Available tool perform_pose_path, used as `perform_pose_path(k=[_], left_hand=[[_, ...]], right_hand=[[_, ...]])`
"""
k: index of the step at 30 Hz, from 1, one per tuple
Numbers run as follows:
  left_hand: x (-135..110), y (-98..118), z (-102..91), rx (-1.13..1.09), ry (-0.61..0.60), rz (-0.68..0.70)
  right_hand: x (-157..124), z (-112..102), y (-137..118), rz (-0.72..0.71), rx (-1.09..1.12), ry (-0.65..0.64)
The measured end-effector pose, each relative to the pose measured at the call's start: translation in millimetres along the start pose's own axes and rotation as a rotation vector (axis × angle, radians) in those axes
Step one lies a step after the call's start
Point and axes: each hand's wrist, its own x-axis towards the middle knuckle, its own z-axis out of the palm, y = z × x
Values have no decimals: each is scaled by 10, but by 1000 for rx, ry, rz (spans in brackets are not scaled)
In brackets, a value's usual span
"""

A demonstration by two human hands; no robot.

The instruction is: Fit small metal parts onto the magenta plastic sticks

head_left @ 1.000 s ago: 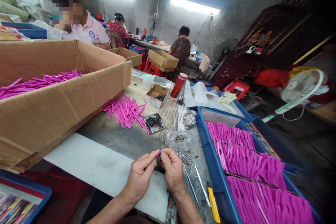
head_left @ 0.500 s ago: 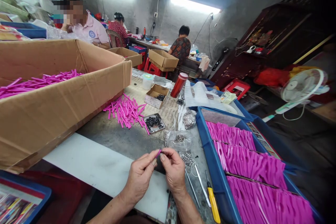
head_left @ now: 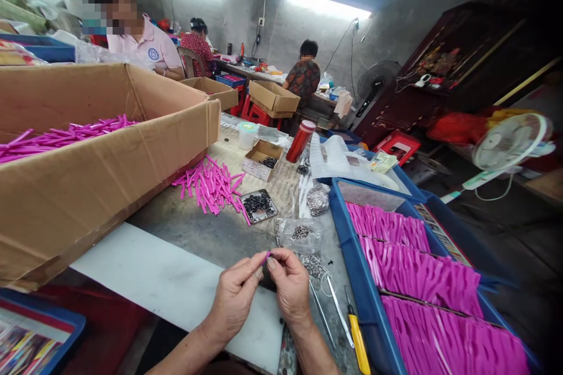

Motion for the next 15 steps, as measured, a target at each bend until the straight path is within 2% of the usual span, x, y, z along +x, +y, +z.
perform_pose_path(k=[15], left_hand=[[-6, -41, 6, -19, -6, -22]], right_hand=[[-10, 12, 8, -32, -13, -7]])
